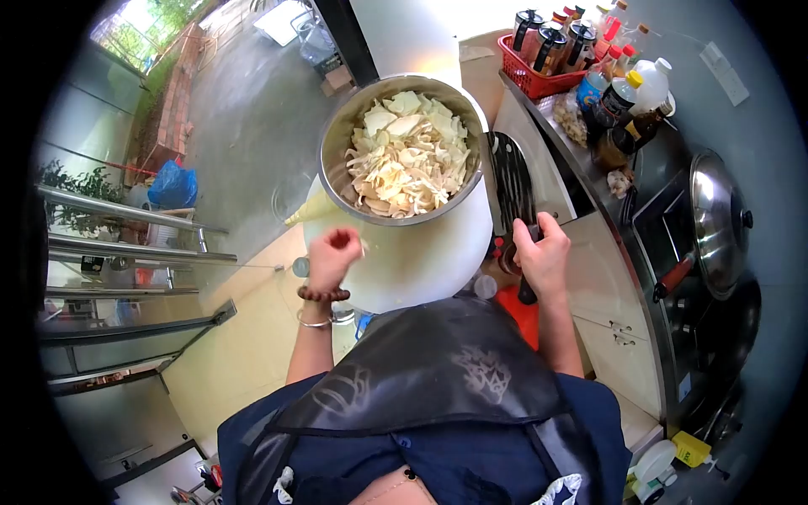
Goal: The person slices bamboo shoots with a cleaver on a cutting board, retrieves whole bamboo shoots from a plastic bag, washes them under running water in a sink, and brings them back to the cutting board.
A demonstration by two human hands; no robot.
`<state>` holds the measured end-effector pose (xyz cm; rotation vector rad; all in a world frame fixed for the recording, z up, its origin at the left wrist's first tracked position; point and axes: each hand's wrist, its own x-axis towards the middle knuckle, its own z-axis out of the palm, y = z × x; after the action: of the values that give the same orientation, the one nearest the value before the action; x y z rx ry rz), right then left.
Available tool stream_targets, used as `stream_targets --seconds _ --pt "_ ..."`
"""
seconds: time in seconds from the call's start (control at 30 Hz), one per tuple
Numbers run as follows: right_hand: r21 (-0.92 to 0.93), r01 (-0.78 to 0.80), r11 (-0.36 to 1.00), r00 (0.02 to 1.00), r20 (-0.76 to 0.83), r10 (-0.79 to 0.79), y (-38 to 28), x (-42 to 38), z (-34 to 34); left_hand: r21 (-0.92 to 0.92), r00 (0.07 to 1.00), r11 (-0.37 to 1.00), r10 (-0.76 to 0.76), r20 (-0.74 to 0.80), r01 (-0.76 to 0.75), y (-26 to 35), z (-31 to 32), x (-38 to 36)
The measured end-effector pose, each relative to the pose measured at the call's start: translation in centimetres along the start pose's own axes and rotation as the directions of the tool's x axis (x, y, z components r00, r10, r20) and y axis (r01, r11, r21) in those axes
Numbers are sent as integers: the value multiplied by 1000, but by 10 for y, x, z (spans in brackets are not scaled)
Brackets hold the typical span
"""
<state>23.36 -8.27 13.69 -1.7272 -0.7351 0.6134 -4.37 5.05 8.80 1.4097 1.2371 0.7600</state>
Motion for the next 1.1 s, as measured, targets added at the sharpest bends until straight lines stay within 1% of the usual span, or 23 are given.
stream_targets --seconds 0.07,0.1,0.13,0.17,0.23,0.27,0.33,0.37,0.4,0.43,0.47,0.57,0.63,0.7,0.73,0.77,0.8,0.83,0.87,0.9,0.97,1.03,1.1 --pt "-23 -19 1000 1000 21 19 2 3 -1 -130 968 959 249 -29 -251 63 11 10" --pt "-28 -15 999 999 40 16 0 2 1 -17 924 925 379 53 -379 80 14 24" --pt "-32 -23 999 998 54 24 -3 2 2 250 720 677 674 167 -692 75 15 49" --pt "-41 -25 999 997 70 28 -6 2 2 254 728 686 672 138 -682 77 9 58" --pt "-51 15 999 997 73 -12 -9 0 0 246 881 865 467 -74 -438 81 -16 74" --pt "-34 22 999 997 69 -20 -8 -3 -1 248 882 869 462 -98 -427 72 -35 84" --pt "-44 13 999 996 87 -9 -11 -9 -7 474 926 865 300 -231 -163 28 -64 103" --pt "-47 0 999 997 79 4 -14 -11 -9 471 921 869 299 -250 -154 1 -64 112" --pt "-51 6 999 995 95 -1 -14 -14 -11 681 939 707 332 -83 -190 -30 -61 119" --pt "-21 -13 1000 993 114 15 -15 -15 -13 831 944 499 318 87 -245 -33 -56 116" --pt "6 -31 999 991 133 30 -17 -15 -14 888 959 446 281 -22 -110 -39 -43 104" --pt "-62 4 998 992 125 4 -23 -20 -14 826 975 550 224 -7 -120 -87 -47 119" --pt "-93 27 995 990 142 -13 -30 -24 -15 814 976 565 217 13 -136 -85 -54 105" --pt "-153 76 985 978 205 -44 -36 -35 -15 758 964 595 169 207 -267 -78 -65 80" --pt "-159 63 985 978 205 -30 -41 -42 -12 702 957 652 154 247 -286 -68 -67 61" --pt "-182 52 982 970 245 -6 -47 -50 -6 702 957 655 134 256 -279 -66 -69 47" --pt "-209 43 977 959 282 18 -49 -57 -2 715 934 611 124 337 -339 -67 -67 34" --pt "-311 87 946 949 314 16 -46 -61 2 719 903 567 114 415 -402 -70 -64 24" --pt "-296 117 948 928 372 1 -43 -66 10 697 894 589 106 434 -409 -75 -61 15" --pt "-278 146 949 903 428 -14 -41 -71 20 691 892 598 94 442 -406 -82 -56 6" --pt "-281 306 910 847 517 -125 -37 -81 42 765 838 371 376 395 -527 -96 -44 -6" --pt "-222 335 916 823 543 -169 -20 -90 64 822 854 330 413 317 -465 -80 -43 -28" --pt "-269 473 839 784 564 -261 -10 -96 83 665 910 690 412 -38 -285 -76 -47 -41"
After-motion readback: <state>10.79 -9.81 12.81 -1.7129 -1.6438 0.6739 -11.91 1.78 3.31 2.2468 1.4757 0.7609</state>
